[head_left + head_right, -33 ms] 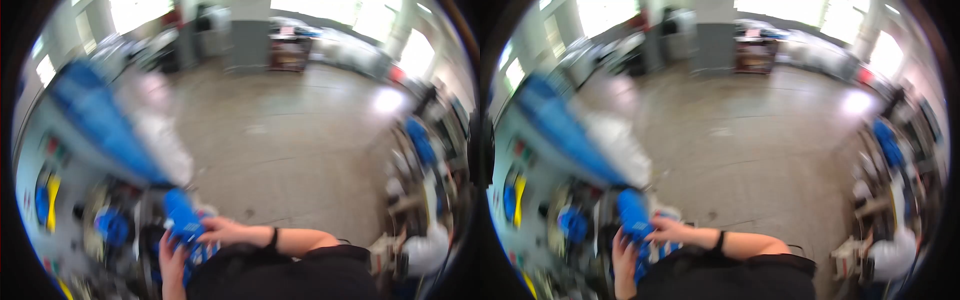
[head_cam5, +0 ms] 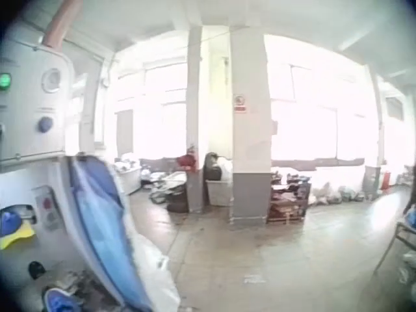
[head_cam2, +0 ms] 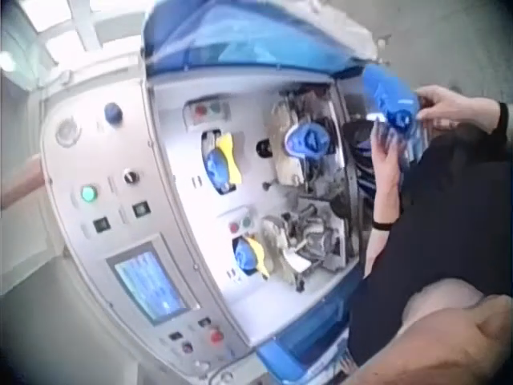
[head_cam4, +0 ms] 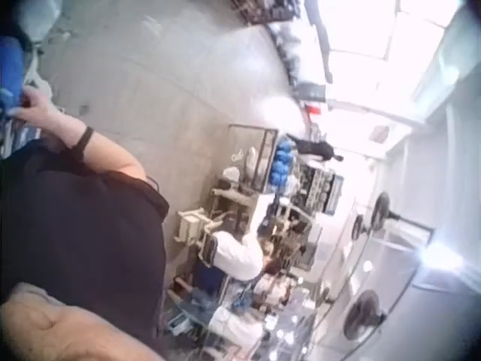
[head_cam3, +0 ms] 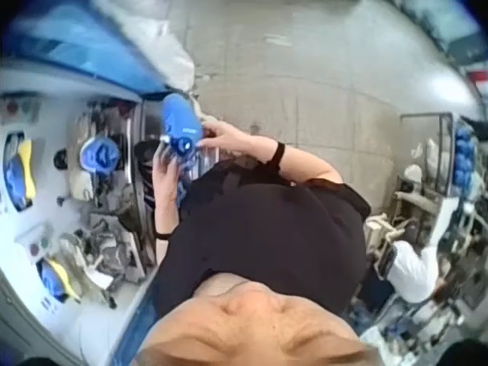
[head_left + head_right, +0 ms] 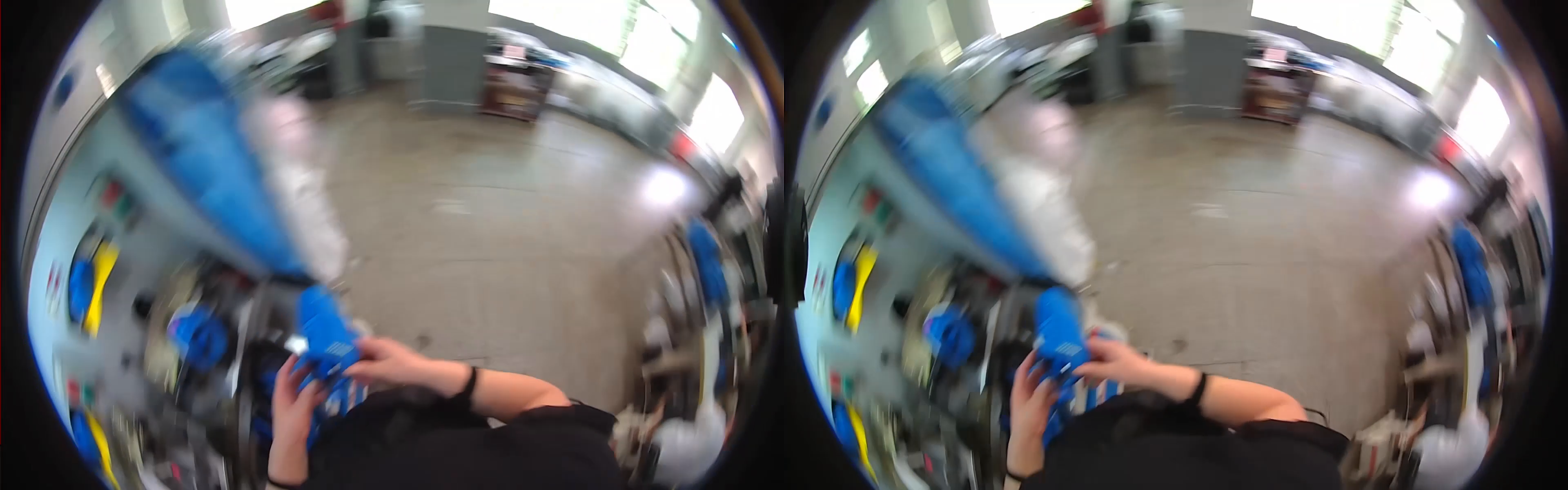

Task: Operating a shoe lasting machine to shape and attach shoe uppers.

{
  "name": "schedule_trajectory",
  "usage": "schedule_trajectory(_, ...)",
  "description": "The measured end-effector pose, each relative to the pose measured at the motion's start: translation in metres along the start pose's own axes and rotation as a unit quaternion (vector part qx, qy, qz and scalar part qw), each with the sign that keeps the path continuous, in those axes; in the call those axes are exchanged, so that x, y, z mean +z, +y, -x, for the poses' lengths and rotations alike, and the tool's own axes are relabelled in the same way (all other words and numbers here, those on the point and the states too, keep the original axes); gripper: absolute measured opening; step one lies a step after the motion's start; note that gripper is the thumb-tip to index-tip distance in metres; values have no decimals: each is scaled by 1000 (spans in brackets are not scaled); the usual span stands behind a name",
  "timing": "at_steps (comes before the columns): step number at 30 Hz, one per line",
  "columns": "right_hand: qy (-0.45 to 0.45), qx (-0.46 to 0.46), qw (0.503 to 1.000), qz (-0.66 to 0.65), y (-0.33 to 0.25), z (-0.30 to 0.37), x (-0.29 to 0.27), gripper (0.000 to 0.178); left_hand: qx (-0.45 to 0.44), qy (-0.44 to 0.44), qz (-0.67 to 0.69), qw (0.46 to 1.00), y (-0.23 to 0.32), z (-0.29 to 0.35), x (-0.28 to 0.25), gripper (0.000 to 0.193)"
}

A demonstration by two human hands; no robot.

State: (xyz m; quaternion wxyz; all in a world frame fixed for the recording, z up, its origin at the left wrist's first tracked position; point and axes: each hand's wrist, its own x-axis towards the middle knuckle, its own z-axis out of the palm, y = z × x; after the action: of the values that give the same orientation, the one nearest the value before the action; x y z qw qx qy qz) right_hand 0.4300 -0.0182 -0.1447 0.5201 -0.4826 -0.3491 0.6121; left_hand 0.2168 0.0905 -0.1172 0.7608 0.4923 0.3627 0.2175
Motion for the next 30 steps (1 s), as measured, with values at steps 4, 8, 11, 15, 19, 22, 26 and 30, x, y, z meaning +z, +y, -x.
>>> schedule_trajectory(4,36,-34,999,-7,-5,-14,-1,31,46,59,27,997,-4,26,-26,58)
schedule_trajectory(8,7,-24,999,40,-4,-43,12,27,93,173,-23,980,-35,70,-68,42)
schedule_trajectory(11,18,-72,912,404,-1,-65,16,30,97,310,-74,943,-48,102,-75,36)
schedule_trajectory(15,40,-318,786,528,2,-105,26,24,152,435,-385,799,-63,137,-80,56)
schedule_trajectory(19,22,-208,833,512,15,-144,39,23,103,521,-456,714,-82,158,-73,86)
schedule_trajectory(22,-12,-158,840,518,27,-167,47,26,32,529,-457,714,-99,164,-71,103)
schedule_trajectory(26,-34,-144,838,525,39,-184,57,25,-45,504,-435,745,-120,166,-76,122)
schedule_trajectory(30,-114,-123,833,527,52,-200,57,23,-9,499,-342,796,-132,157,-79,129)
